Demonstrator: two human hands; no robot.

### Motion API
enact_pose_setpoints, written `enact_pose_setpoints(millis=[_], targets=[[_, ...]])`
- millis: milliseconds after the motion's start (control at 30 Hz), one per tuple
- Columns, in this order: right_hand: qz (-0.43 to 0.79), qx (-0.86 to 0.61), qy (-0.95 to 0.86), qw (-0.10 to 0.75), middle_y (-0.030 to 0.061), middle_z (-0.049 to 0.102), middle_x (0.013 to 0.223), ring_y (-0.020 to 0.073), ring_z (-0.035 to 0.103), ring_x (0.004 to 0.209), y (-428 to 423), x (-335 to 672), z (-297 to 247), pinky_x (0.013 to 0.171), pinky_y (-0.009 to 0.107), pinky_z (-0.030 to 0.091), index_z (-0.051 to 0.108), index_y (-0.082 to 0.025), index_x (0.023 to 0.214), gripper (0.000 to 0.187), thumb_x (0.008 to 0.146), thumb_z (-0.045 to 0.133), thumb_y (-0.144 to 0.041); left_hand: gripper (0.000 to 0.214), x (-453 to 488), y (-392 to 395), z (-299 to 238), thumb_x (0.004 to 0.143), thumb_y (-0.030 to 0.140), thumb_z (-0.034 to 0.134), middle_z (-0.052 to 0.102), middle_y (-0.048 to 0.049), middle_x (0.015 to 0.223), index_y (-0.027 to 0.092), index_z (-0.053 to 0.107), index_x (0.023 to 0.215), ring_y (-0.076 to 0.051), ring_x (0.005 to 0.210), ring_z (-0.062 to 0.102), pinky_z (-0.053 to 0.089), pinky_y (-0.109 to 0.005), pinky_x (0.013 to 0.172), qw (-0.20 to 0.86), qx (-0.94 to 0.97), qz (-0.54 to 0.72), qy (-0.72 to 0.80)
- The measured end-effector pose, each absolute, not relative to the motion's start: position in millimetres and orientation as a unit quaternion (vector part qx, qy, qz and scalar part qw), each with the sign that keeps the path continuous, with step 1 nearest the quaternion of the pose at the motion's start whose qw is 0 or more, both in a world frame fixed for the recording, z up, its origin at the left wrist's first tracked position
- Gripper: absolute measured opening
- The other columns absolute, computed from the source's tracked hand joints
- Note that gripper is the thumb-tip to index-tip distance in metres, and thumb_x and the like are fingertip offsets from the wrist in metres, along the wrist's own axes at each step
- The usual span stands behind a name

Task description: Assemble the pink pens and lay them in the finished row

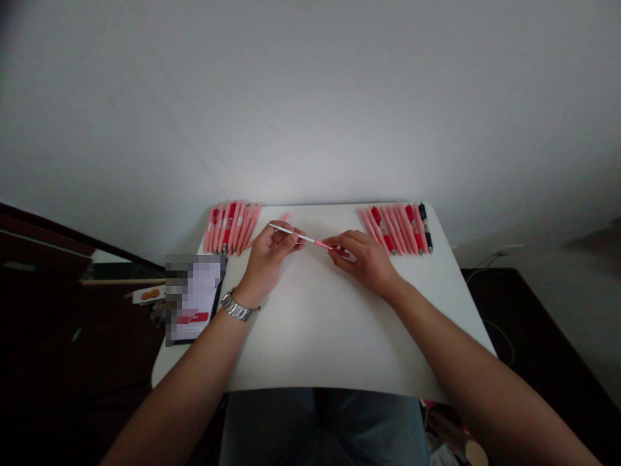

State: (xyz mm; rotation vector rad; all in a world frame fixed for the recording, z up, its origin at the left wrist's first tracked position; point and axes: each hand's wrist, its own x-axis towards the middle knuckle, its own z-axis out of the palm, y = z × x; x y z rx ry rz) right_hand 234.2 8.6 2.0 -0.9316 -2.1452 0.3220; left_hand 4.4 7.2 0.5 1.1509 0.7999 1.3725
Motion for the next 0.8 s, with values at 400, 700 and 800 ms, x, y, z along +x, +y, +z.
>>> enact_pose_setpoints(millis=[400, 700, 800], targets=[[0.131, -0.368, -0.837, 0.382, 0.006, 0.072, 0.091, 0.0188, 0.066, 0.079, 8.8, 233.9, 1.0, 0.071, 0.034, 0.055, 0.07, -0.023, 0.115, 0.019, 0.098, 0.062, -0.026, 0.023, 3.9, 6.7, -1.5, 0.087, 0.04, 0.076, 0.072, -0.0046, 0.1, 0.02, 0.07, 0.098, -0.016, 0.093, 0.071, 0.06, -0.034, 0.088, 0.556, 0.5, 0.559, 0.359], [0.13, -0.366, -0.839, 0.38, 0.0062, 0.072, 0.092, 0.0194, 0.067, 0.08, 8.4, 233.3, 2.9, 0.071, 0.034, 0.055, 0.07, -0.024, 0.116, 0.02, 0.098, 0.062, -0.027, 0.024, 4.4, 5.6, -2.1, 0.087, 0.039, 0.075, 0.074, -0.0059, 0.097, 0.02, 0.074, 0.102, -0.016, 0.092, 0.07, 0.059, -0.033, 0.086, 0.553, 0.53, 0.534, 0.357], [0.136, -0.368, -0.838, 0.378, 0.0059, 0.072, 0.092, 0.0196, 0.066, 0.08, 8.0, 233.0, 4.0, 0.071, 0.034, 0.055, 0.07, -0.025, 0.116, 0.02, 0.098, 0.061, -0.027, 0.026, 4.5, 5.7, -1.8, 0.086, 0.04, 0.076, 0.074, -0.006, 0.097, 0.02, 0.075, 0.103, -0.016, 0.091, 0.069, 0.059, -0.033, 0.086, 0.554, 0.536, 0.526, 0.36]])
